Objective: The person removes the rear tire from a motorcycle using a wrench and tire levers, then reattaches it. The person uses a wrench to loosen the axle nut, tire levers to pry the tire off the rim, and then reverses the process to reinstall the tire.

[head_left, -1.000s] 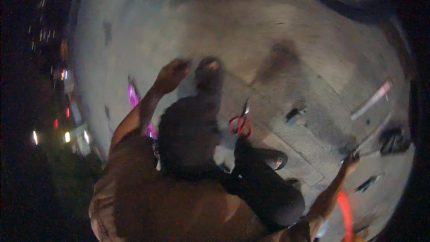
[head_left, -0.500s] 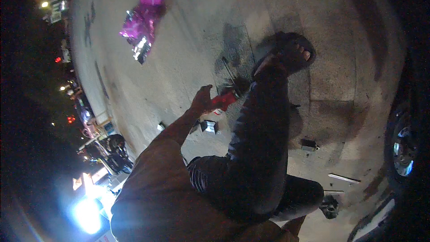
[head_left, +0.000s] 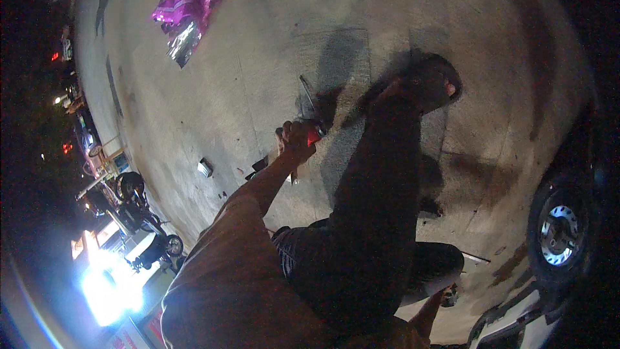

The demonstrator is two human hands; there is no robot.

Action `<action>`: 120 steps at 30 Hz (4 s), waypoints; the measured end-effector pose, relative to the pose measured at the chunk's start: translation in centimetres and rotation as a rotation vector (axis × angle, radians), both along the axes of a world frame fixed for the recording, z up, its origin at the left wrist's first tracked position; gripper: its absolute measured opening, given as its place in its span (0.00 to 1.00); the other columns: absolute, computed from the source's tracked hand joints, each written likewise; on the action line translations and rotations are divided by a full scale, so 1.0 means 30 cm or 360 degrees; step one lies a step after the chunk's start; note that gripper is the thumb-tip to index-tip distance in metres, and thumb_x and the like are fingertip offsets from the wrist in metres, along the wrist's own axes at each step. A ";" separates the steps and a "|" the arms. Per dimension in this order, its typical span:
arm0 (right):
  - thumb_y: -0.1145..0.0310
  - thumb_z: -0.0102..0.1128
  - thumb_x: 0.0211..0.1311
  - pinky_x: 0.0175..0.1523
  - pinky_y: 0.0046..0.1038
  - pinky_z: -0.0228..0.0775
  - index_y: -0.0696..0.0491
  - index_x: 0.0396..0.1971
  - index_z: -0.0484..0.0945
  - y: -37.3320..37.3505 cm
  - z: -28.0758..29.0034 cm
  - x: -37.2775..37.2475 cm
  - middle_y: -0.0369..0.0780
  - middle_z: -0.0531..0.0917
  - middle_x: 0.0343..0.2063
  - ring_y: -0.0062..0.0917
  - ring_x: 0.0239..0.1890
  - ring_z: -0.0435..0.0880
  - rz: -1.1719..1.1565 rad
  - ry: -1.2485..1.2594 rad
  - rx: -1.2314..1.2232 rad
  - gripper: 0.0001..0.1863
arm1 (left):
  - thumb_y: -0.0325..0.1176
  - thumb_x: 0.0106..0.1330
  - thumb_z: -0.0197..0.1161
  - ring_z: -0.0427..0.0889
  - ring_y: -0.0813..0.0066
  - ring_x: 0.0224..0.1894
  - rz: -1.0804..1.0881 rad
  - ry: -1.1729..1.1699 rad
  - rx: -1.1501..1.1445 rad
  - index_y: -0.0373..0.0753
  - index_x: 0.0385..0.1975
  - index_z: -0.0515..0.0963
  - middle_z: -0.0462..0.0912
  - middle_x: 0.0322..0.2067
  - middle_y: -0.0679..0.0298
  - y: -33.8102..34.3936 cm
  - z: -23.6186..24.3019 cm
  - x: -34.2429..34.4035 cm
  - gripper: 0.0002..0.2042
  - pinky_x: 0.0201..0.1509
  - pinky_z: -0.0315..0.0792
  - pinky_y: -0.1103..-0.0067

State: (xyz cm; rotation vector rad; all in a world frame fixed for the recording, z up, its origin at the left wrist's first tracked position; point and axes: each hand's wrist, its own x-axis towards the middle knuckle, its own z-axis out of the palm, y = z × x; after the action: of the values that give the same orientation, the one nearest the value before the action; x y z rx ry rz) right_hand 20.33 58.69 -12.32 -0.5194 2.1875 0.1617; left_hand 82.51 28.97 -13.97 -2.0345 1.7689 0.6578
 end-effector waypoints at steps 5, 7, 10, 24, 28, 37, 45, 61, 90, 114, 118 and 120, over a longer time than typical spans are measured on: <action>0.56 0.59 0.62 0.48 0.35 0.74 0.52 0.40 0.81 -0.030 -0.010 -0.030 0.45 0.83 0.39 0.39 0.43 0.82 0.0063 -0.0024 0.0023 0.16 | 0.44 0.44 0.72 0.74 0.57 0.42 0.0212 0.0276 -0.0236 0.45 0.46 0.75 0.76 0.39 0.60 0.138 -0.158 0.170 0.27 0.47 0.67 0.60; 0.56 0.59 0.62 0.48 0.35 0.74 0.52 0.40 0.81 -0.043 -0.011 -0.036 0.45 0.83 0.39 0.39 0.42 0.83 0.0062 -0.0037 0.0038 0.16 | 0.39 0.50 0.72 0.74 0.63 0.43 0.0649 0.0379 -0.1063 0.38 0.46 0.72 0.75 0.40 0.60 0.152 -0.245 0.275 0.25 0.46 0.71 0.66; 0.56 0.59 0.62 0.48 0.35 0.74 0.52 0.40 0.81 -0.059 -0.012 -0.033 0.45 0.83 0.39 0.39 0.42 0.83 0.0076 -0.0050 0.0026 0.15 | 0.29 0.53 0.69 0.78 0.69 0.43 0.1491 0.0557 -0.1014 0.36 0.48 0.73 0.79 0.39 0.61 0.081 -0.232 0.518 0.21 0.47 0.73 0.74; 0.56 0.59 0.61 0.47 0.36 0.75 0.52 0.39 0.81 0.014 -0.105 -0.004 0.44 0.84 0.38 0.40 0.41 0.83 0.0194 0.0092 -0.0290 0.15 | 0.33 0.58 0.67 0.75 0.75 0.38 0.1577 0.0913 -0.1309 0.38 0.49 0.73 0.78 0.38 0.64 -0.230 -0.276 0.597 0.19 0.40 0.69 0.75; 0.56 0.60 0.61 0.46 0.36 0.75 0.52 0.39 0.81 -0.003 -0.138 0.041 0.45 0.83 0.38 0.40 0.40 0.84 0.0242 0.0236 -0.0522 0.15 | 0.35 0.59 0.67 0.74 0.76 0.34 0.1607 0.0892 -0.1094 0.37 0.50 0.73 0.78 0.34 0.64 -0.193 -0.299 0.515 0.20 0.33 0.68 0.77; 0.72 0.56 0.58 0.27 0.26 0.73 0.51 0.44 0.79 -0.033 -0.148 0.310 0.35 0.80 0.26 0.24 0.23 0.78 0.0164 0.0596 -0.0932 0.13 | 0.32 0.61 0.66 0.77 0.74 0.38 0.0446 0.1132 -0.0560 0.33 0.49 0.75 0.79 0.37 0.62 -0.429 -0.152 0.223 0.18 0.39 0.72 0.78; 0.68 0.56 0.58 0.35 0.35 0.75 0.54 0.40 0.80 0.129 0.252 0.811 0.42 0.83 0.30 0.36 0.31 0.82 -0.0897 -0.0110 -0.0415 0.12 | 0.40 0.71 0.52 0.74 0.76 0.38 0.1130 0.2182 0.0898 0.33 0.47 0.74 0.77 0.37 0.65 -0.892 0.366 -0.147 0.16 0.45 0.71 0.78; 0.73 0.53 0.62 0.39 0.28 0.75 0.60 0.50 0.73 -0.135 1.488 1.971 0.43 0.85 0.32 0.29 0.33 0.84 -0.2893 -0.0078 -0.0017 0.17 | 0.33 0.64 0.60 0.70 0.79 0.21 -0.0584 0.0258 0.0905 0.38 0.32 0.75 0.74 0.22 0.67 -1.309 1.251 -0.845 0.05 0.25 0.64 0.80; 0.70 0.65 0.57 0.35 0.22 0.69 0.60 0.40 0.76 0.441 2.262 2.065 0.37 0.80 0.29 0.17 0.30 0.76 -0.5089 0.1957 -0.0519 0.14 | 0.36 0.65 0.60 0.77 0.78 0.27 -0.2916 -0.0077 0.1561 0.32 0.41 0.78 0.80 0.27 0.65 1.864 2.150 -1.461 0.13 0.32 0.71 0.78; 0.70 0.67 0.53 0.38 0.28 0.75 0.57 0.43 0.77 3.056 2.123 1.479 0.42 0.83 0.32 0.26 0.31 0.82 -0.3488 0.0975 -0.1363 0.17 | 0.49 0.73 0.49 0.71 0.69 0.57 -0.1545 -0.0444 0.2208 0.36 0.64 0.64 0.72 0.57 0.61 3.842 2.062 -1.081 0.27 0.60 0.67 0.71; 0.70 0.66 0.54 0.43 0.31 0.75 0.57 0.45 0.76 3.297 2.154 1.448 0.45 0.82 0.38 0.32 0.37 0.83 -0.2855 0.0621 -0.1539 0.18 | 0.54 0.71 0.49 0.71 0.72 0.52 -0.1749 0.0175 0.2234 0.43 0.65 0.66 0.73 0.55 0.65 3.897 2.131 -1.074 0.28 0.54 0.67 0.74; 0.70 0.65 0.55 0.44 0.31 0.75 0.57 0.45 0.76 3.389 2.151 1.444 0.45 0.83 0.38 0.33 0.38 0.83 -0.2826 0.0305 -0.1589 0.17 | 0.55 0.71 0.48 0.72 0.72 0.49 -0.1467 0.0163 0.2062 0.42 0.63 0.68 0.75 0.52 0.66 3.887 2.137 -1.055 0.28 0.54 0.67 0.74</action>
State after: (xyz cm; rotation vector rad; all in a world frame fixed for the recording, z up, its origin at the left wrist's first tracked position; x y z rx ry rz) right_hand 63.65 160.37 52.20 1.0765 1.9694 -1.8543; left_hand 50.86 145.59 50.14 -0.2953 1.4038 1.1181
